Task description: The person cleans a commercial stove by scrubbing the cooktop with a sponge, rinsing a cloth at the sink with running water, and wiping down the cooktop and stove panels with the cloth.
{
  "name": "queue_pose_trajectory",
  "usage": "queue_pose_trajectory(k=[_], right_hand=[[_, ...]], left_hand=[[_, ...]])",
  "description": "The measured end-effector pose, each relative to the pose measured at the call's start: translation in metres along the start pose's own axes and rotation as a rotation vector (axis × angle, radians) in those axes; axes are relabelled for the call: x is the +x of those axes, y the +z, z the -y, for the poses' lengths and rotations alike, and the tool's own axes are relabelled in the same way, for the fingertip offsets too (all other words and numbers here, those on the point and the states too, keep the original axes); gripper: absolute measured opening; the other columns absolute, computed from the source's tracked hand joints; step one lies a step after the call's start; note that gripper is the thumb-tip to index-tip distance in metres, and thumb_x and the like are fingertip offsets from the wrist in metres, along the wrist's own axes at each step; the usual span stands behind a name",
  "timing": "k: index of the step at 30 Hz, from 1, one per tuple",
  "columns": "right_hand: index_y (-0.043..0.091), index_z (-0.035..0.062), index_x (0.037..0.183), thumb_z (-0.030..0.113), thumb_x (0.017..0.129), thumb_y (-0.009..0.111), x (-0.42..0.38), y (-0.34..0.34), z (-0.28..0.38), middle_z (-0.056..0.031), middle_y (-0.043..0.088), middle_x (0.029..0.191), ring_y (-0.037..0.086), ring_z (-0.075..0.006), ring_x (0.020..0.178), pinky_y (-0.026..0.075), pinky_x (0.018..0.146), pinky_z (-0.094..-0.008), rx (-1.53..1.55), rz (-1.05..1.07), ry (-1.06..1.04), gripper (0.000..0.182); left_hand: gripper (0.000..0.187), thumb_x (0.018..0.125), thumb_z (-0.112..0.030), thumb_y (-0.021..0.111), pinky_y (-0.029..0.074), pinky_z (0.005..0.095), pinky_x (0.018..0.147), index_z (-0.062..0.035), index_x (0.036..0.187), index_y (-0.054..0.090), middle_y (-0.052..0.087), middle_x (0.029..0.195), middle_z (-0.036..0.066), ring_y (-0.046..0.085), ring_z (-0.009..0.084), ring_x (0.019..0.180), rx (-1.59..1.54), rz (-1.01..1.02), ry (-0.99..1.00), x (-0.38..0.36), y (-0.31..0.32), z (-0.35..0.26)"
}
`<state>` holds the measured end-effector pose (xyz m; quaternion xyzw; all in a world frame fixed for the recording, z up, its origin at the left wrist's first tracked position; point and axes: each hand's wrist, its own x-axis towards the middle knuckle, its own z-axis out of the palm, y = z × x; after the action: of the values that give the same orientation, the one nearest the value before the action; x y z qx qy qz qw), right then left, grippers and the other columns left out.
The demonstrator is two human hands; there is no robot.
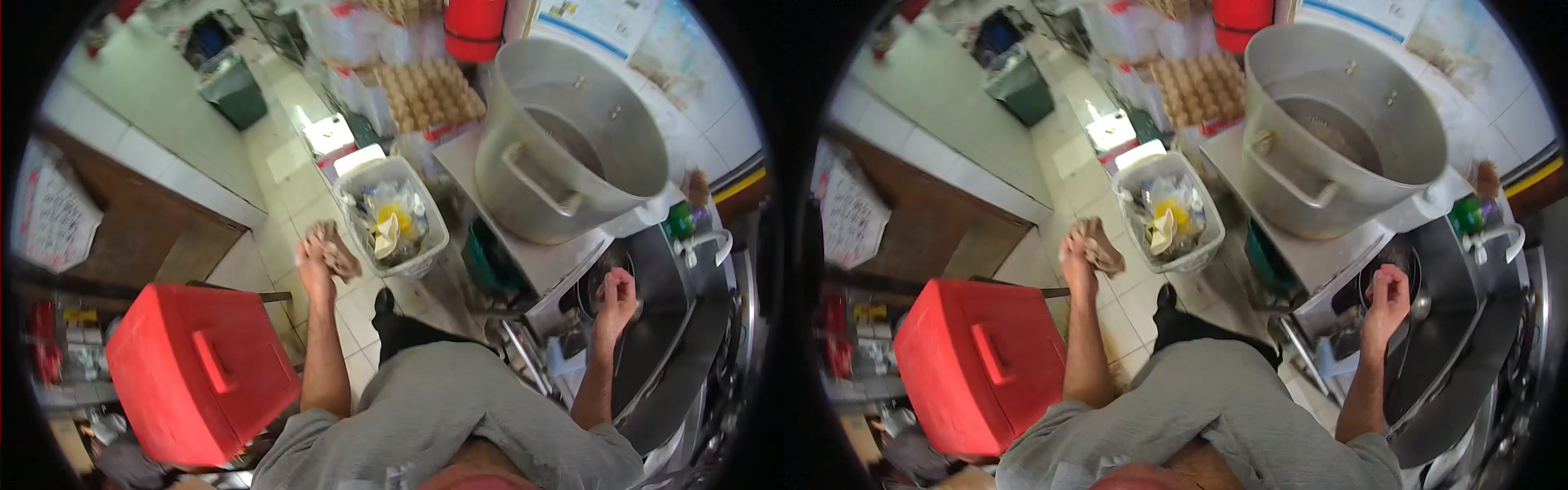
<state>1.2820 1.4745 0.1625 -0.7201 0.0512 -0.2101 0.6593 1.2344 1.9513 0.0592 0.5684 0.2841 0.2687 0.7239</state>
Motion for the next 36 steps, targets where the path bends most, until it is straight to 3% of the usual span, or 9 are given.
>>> queue_pose_trajectory(k=[4,7,10,14,16,18,26,32,36], right_hand=[[0.057,0.0,0.097,0.008,0.085,0.057,-0.049,0.112,-0.006,-0.002,0.055,0.074,0.051,-0.0078,0.066,0.041,0.06,-0.0206,-0.155,0.087,0.258,0.014],[0.057,0.0017,0.108,0.01,0.084,0.059,-0.056,0.218,-0.027,-0.0063,0.057,0.101,0.054,-0.0122,0.091,0.042,0.079,-0.0223,-0.137,0.692,0.367,0.026],[0.048,0.0043,0.122,0.024,0.087,0.057,-0.057,0.291,-0.088,-0.0077,0.054,0.113,0.052,-0.0151,0.102,0.041,0.084,-0.0253,0.048,0.638,0.615,0.041],[0.031,0.0071,0.134,0.057,0.085,0.044,-0.061,0.326,-0.131,-0.0109,0.046,0.127,0.049,-0.0231,0.11,0.041,0.092,-0.0376,0.361,0.537,1.028,0.071],[0.036,0.005,0.13,0.044,0.088,0.045,-0.063,0.321,-0.121,-0.0124,0.049,0.122,0.051,-0.0223,0.108,0.043,0.091,-0.0357,0.65,0.589,1.004,0.058],[0.045,0.0051,0.121,0.03,0.087,0.049,-0.066,0.306,-0.128,-0.0114,0.055,0.111,0.056,-0.0211,0.098,0.047,0.083,-0.0341,0.817,0.534,0.926,0.041],[0.057,0.0,0.099,0.013,0.08,0.057,-0.103,0.112,-0.011,-0.0105,0.062,0.091,0.061,-0.0182,0.082,0.05,0.074,-0.0298,0.517,-0.005,0.72,0.023],[0.06,0.0012,0.09,0.013,0.08,0.058,-0.157,-0.096,0.082,-0.0067,0.061,0.085,0.06,-0.0143,0.078,0.049,0.072,-0.0264,0.264,-0.449,0.352,0.016],[0.06,0.0024,0.095,0.016,0.083,0.059,-0.158,-0.154,0.011,-0.0046,0.061,0.088,0.057,-0.0128,0.084,0.046,0.077,-0.0271,-0.112,-0.579,0.235,0.018]], left_hand=[[0.032,0.088,-0.027,0.055,0.048,0.0279,0.066,0.0008,0.104,0.052,0.059,0.093,0.006,0.058,0.0145,0.081,-0.114,-0.04,-0.074,0.103,0.016,0.0],[0.03,0.086,-0.037,0.057,0.044,0.0245,0.046,-0.0068,0.087,0.057,0.057,0.068,0.001,0.055,0.0099,0.054,-0.182,0.061,-0.466,0.117,0.017,0.024],[0.027,0.085,-0.03,0.06,0.046,0.0244,0.065,-0.0068,0.098,0.058,0.058,0.079,0.0,0.057,0.0111,0.071,-0.228,0.229,-0.724,0.08,0.068,0.039],[0.028,0.083,-0.028,0.062,0.046,0.0268,0.071,-0.005,0.098,0.058,0.06,0.086,0.002,0.058,0.014,0.078,-0.037,0.837,-0.659,0.072,0.093,0.038],[0.027,0.083,-0.027,0.062,0.046,0.0276,0.074,-0.0044,0.097,0.058,0.06,0.089,0.005,0.058,0.0159,0.081,0.059,1.144,-0.668,0.07,0.108,0.031],[0.025,0.081,-0.026,0.062,0.046,0.0293,0.071,-0.0017,0.089,0.06,0.06,0.085,0.009,0.058,0.0189,0.079,0.699,1.588,0.117,0.067,0.128,0.012],[0.022,0.082,-0.02,0.061,0.047,0.031,0.061,0.0005,0.091,0.06,0.058,0.08,0.012,0.059,0.023,0.068,0.467,1.799,0.226,-0.029,0.194,-0.04],[0.055,0.07,-0.03,0.071,0.037,0.0454,0.091,-0.0093,0.117,0.053,0.042,0.122,0.017,0.042,0.0388,0.11,0.219,1.841,0.878,-0.217,0.256,-0.002],[0.071,0.065,-0.041,0.071,0.032,0.0571,0.093,-0.0224,0.127,0.044,0.022,0.139,0.015,0.025,0.0435,0.123,0.776,1.828,1.049,-0.309,0.273,0.029]])
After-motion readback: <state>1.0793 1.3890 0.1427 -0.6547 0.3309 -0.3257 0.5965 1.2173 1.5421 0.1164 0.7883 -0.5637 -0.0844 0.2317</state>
